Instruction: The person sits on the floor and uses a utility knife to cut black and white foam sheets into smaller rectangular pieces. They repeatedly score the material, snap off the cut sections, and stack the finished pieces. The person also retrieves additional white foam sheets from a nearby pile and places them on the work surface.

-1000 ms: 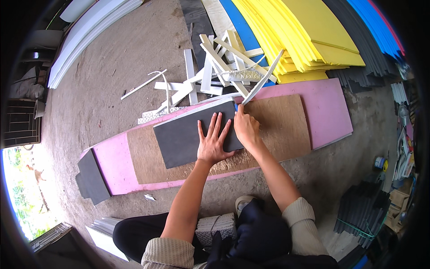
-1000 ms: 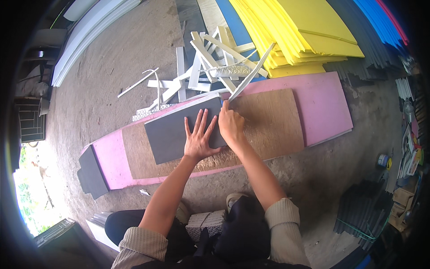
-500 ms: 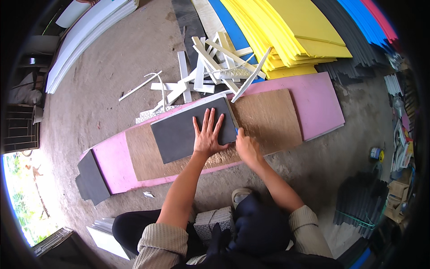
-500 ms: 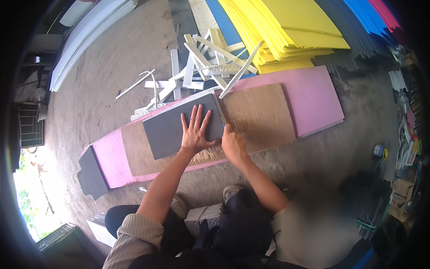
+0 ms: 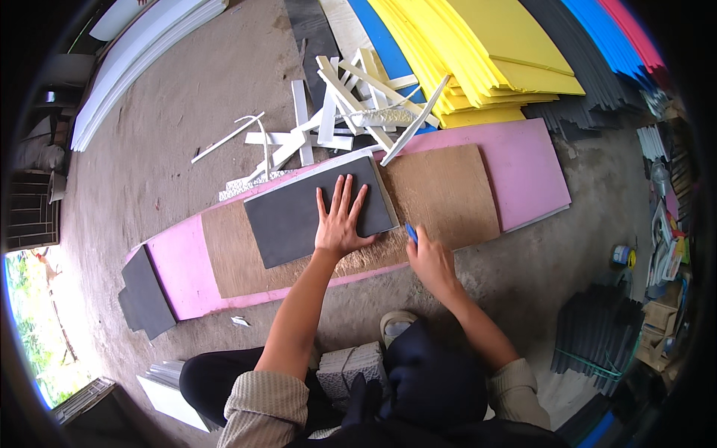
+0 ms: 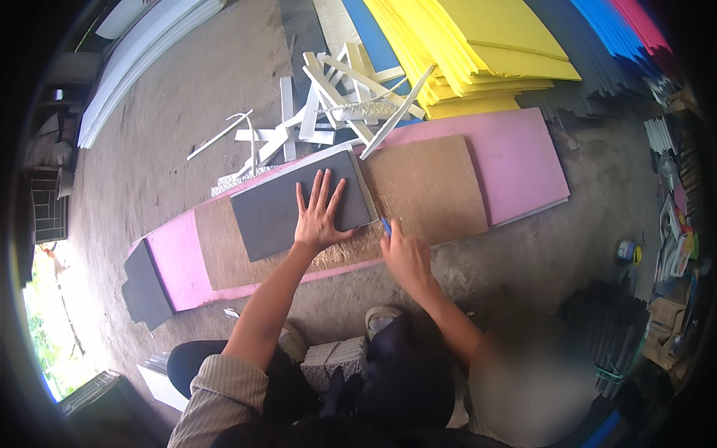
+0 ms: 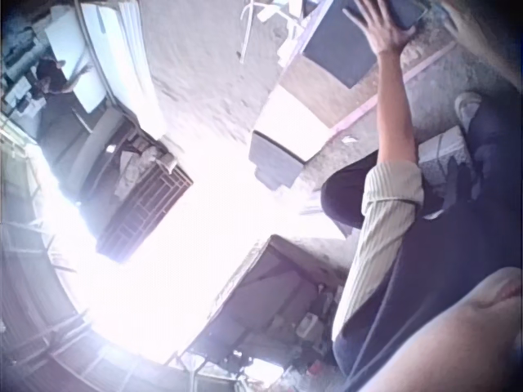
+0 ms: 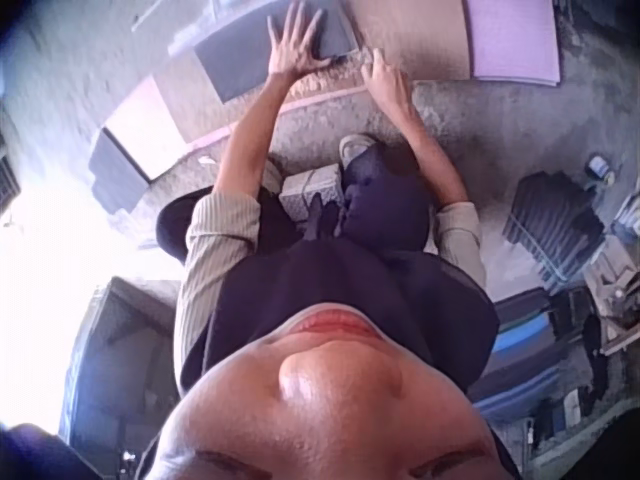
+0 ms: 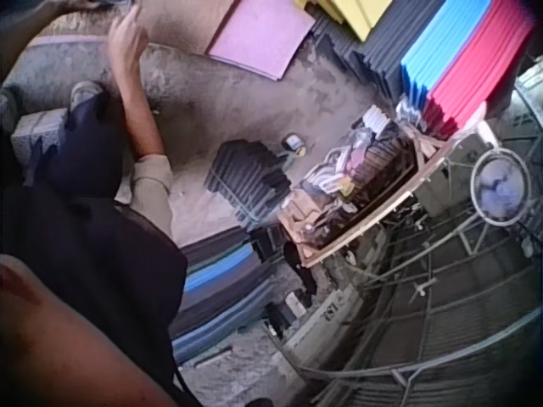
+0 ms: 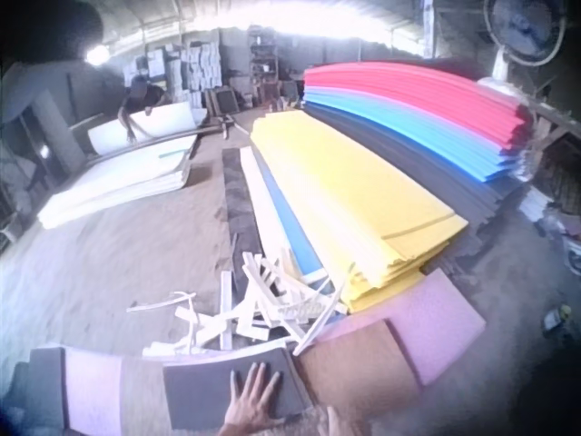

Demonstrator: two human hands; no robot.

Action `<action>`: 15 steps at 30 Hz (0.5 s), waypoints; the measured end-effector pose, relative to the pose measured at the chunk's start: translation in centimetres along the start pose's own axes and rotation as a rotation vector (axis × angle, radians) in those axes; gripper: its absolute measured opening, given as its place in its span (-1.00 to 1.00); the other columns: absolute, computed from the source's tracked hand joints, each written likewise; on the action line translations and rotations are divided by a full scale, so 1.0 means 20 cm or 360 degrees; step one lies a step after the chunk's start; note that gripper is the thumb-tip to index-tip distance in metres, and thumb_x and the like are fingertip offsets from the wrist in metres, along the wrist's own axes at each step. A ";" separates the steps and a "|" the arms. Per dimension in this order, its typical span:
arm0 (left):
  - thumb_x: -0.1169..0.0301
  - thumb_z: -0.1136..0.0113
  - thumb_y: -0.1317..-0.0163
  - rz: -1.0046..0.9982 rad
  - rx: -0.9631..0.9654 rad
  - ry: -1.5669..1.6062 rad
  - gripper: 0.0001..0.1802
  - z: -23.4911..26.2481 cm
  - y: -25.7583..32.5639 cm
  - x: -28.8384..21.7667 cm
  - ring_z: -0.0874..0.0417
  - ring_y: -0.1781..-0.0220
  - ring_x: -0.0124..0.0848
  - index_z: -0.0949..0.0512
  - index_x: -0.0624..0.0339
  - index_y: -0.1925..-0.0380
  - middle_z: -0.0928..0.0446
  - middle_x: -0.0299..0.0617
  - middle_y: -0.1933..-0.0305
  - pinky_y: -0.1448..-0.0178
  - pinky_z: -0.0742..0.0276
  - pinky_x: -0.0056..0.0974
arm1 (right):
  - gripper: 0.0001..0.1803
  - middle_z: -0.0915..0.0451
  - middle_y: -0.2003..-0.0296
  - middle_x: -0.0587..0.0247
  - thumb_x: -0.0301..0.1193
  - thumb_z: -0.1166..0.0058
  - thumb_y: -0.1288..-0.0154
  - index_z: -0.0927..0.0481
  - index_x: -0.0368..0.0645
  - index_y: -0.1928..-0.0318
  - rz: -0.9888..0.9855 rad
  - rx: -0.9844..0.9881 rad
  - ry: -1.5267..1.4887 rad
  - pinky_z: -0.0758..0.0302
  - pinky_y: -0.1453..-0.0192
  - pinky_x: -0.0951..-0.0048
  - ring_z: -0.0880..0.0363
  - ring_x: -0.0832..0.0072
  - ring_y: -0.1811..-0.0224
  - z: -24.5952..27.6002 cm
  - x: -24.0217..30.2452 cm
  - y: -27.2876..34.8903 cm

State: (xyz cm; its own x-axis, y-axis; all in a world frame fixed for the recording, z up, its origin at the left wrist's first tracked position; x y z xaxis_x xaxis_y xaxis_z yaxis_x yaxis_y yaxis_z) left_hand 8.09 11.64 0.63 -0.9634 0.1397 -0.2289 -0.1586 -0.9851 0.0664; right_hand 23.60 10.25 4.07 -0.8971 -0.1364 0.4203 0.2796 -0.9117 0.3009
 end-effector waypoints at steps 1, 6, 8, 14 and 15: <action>-0.19 -0.17 0.38 -0.0016 -0.0003 0.0017 0.13 -0.01 -0.01 -0.02 0.25 -0.37 -0.21 0.08 -0.05 -0.24 0.20 -0.05 -0.33 -0.28 0.42 0.20 | -0.72 -0.48 0.65 -0.06 -0.30 0.14 -0.15 -0.27 -0.27 0.25 0.0037 0.0008 -0.0034 -0.45 0.47 0.16 -0.52 0.06 0.52 -0.01 0.01 -0.09; -0.20 -0.17 0.38 -0.0032 0.0057 0.0000 0.14 -0.01 -0.03 -0.02 0.26 -0.37 -0.21 0.09 -0.05 -0.24 0.19 -0.04 -0.32 -0.27 0.43 0.22 | -0.69 -0.51 0.57 -0.08 -0.26 0.19 -0.18 -0.29 -0.31 0.27 0.0024 -0.0159 -0.0073 -0.45 0.41 0.13 -0.53 0.04 0.46 -0.11 0.08 -0.62; -0.19 -0.18 0.39 -0.0029 0.0058 0.0016 0.14 -0.02 -0.03 -0.01 0.26 -0.37 -0.21 0.09 -0.05 -0.24 0.19 -0.04 -0.32 -0.27 0.43 0.22 | -0.70 -0.51 0.57 -0.08 -0.27 0.22 -0.19 -0.29 -0.30 0.26 -0.0069 0.0031 -0.0229 -0.45 0.40 0.11 -0.53 0.05 0.46 -0.14 0.09 -0.72; -0.17 -0.22 0.44 -0.0029 0.0048 0.0026 0.18 -0.02 -0.03 0.00 0.26 -0.37 -0.18 0.10 -0.02 -0.24 0.21 -0.03 -0.32 -0.28 0.44 0.20 | -0.72 -0.52 0.51 -0.10 -0.28 0.30 -0.23 -0.30 -0.27 0.26 0.0044 -0.0015 0.0043 -0.44 0.33 0.08 -0.53 0.03 0.41 -0.12 0.17 -0.73; -0.18 -0.21 0.43 -0.0020 0.0058 0.0020 0.18 -0.03 -0.03 0.00 0.26 -0.37 -0.18 0.10 -0.02 -0.24 0.21 -0.03 -0.32 -0.28 0.45 0.20 | -0.71 -0.53 0.49 -0.12 -0.27 0.33 -0.24 -0.30 -0.26 0.26 0.0022 0.0019 0.0031 -0.43 0.31 0.07 -0.52 0.01 0.39 -0.12 0.18 -0.72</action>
State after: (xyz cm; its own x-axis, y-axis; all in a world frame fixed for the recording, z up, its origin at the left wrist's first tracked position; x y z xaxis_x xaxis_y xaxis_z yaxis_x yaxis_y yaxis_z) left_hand 8.30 12.16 0.07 -0.9584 0.1506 -0.2423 -0.1788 -0.9789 0.0986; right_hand 15.61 21.93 -0.84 -0.8997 -0.1565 0.4075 0.2959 -0.9050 0.3057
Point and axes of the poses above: each hand's wrist, its own y-axis away from the middle knuckle, its own z-axis out of the back of the hand, x = y × z, the point moved 8 cm from there along -y, towards the middle knuckle
